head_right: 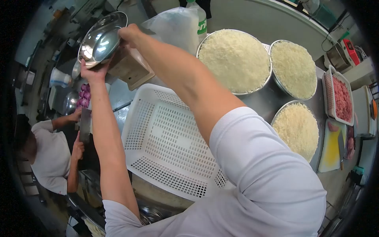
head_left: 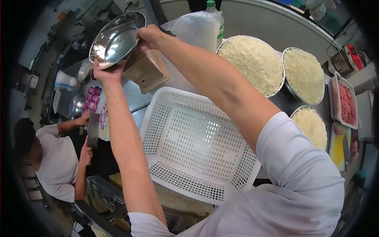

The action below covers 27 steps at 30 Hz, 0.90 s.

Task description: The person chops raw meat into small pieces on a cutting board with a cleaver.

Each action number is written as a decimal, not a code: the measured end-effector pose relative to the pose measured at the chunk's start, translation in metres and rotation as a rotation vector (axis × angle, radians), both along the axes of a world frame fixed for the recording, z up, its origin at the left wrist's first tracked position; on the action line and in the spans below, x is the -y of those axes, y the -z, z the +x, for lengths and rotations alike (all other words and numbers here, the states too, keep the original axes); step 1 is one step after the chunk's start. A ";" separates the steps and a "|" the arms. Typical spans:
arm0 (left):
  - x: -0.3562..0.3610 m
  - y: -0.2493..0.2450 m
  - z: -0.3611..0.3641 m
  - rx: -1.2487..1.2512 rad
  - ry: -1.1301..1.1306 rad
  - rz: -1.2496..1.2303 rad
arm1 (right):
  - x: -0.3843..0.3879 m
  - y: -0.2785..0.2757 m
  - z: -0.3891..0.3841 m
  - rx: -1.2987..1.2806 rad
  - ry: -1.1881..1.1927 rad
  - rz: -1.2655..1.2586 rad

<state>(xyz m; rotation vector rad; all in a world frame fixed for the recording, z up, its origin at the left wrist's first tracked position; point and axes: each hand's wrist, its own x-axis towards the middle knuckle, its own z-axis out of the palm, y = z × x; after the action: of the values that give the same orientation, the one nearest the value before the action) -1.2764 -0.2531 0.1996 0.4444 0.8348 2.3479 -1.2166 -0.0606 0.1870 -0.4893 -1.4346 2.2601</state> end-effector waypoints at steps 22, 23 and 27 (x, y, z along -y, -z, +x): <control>0.069 -0.232 0.136 -0.478 -0.149 0.160 | 0.084 -0.220 0.216 -0.239 0.419 0.271; 0.076 -0.245 0.177 -0.519 -0.146 0.185 | 0.093 -0.230 0.239 -0.281 0.429 0.278; 0.146 -0.269 0.382 -0.584 -0.111 0.339 | 0.165 -0.249 0.387 -0.326 0.591 0.475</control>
<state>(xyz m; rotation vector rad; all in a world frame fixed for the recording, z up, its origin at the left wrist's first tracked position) -0.8941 -0.3988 0.4685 1.3002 0.7151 2.5003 -0.8298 -0.2256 0.4358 -0.3139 -1.3655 1.4056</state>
